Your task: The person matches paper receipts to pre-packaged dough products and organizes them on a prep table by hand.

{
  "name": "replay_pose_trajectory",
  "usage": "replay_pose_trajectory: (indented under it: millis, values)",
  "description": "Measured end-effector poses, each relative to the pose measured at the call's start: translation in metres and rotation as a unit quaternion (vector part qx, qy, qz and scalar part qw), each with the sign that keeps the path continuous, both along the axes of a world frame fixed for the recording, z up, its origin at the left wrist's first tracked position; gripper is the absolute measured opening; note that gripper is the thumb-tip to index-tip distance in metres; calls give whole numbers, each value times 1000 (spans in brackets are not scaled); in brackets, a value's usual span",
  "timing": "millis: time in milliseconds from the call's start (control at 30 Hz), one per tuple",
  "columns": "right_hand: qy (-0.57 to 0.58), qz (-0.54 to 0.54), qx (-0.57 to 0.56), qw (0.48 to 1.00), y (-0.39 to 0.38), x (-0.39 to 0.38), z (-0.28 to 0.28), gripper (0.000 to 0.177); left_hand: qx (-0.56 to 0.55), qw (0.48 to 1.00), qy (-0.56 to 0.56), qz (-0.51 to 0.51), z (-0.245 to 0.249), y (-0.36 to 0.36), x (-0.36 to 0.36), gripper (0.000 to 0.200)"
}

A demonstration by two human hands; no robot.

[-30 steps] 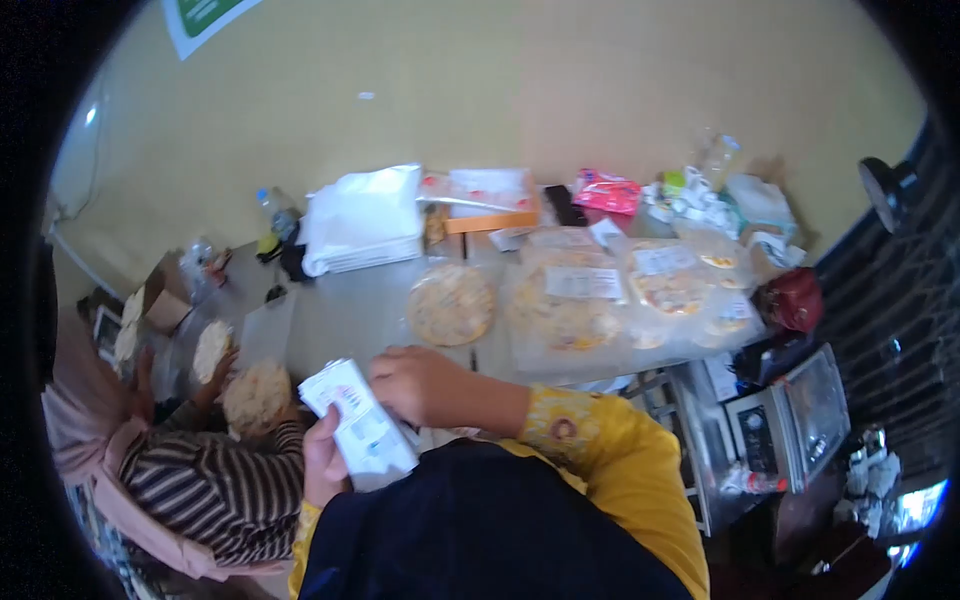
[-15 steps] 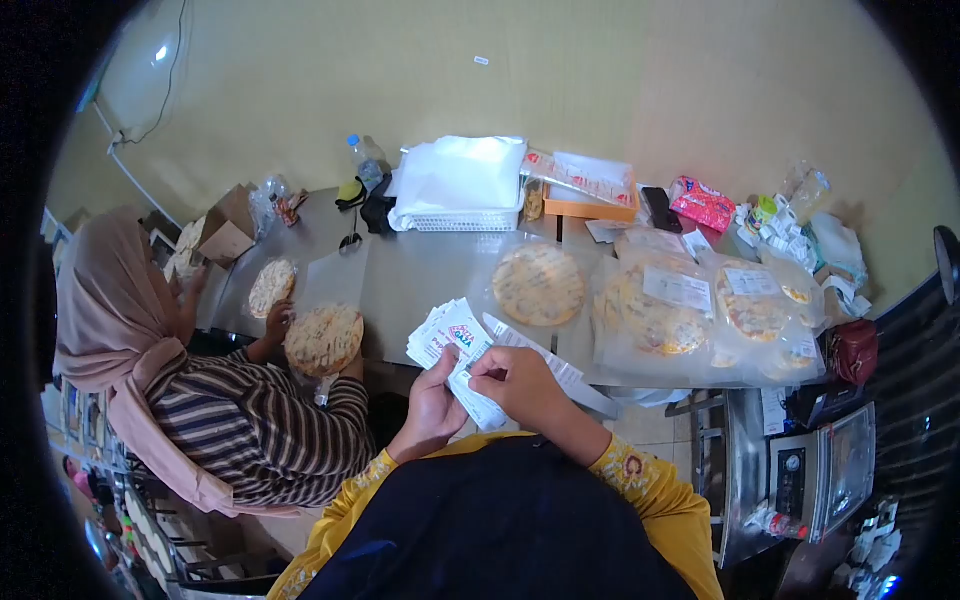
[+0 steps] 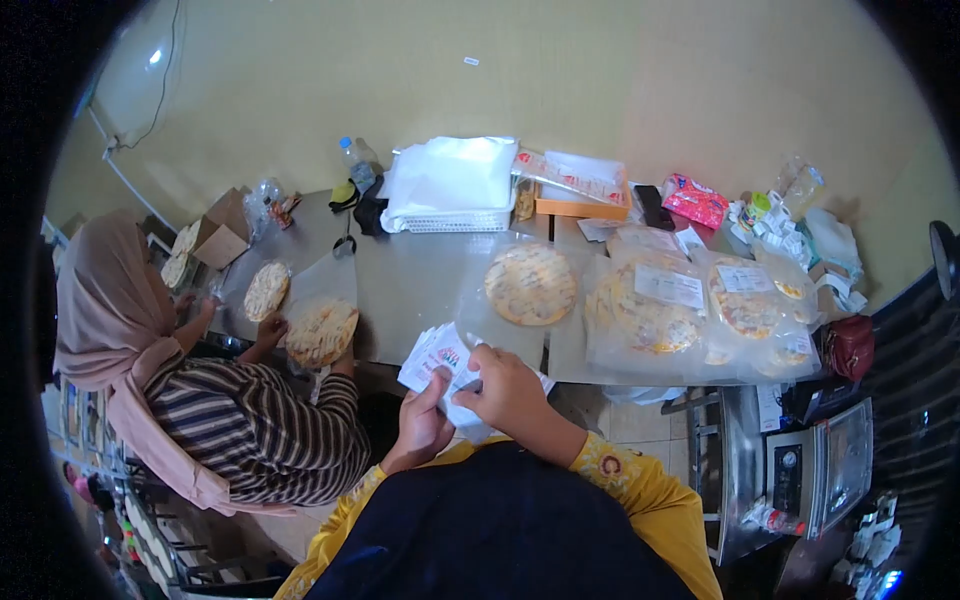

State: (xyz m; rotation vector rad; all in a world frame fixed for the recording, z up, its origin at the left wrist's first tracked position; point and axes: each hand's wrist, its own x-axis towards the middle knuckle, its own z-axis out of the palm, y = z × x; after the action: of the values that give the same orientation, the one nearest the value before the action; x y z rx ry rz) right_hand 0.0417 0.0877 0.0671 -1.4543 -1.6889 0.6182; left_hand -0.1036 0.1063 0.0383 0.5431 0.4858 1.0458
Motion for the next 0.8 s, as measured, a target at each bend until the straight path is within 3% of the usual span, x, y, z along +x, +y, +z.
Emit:
replay_pose_trajectory:
  millis: [67,133,200,333,500,800]
  values:
    - [-57,-45,127,989,2,1,-21,42,-24,999,26,2,-8,-2,-8,37]
    - [79,-29,13,996,1,-1,-43,36,-74,997,21,-8,-18,-6,-17,38]
    - [247,15,-118,962,5,-1,-70,29,-127,991,11,-31,-27,-8,-26,39]
    - [271,37,-211,938,6,4,-87,24,-197,977,22,-78,-39,-8,-30,38]
    - [285,70,-254,922,9,9,-95,22,-171,978,61,-102,-45,-4,-29,36]
    - [423,54,-320,846,11,19,-100,10,-201,972,83,-93,-73,0,-33,37]
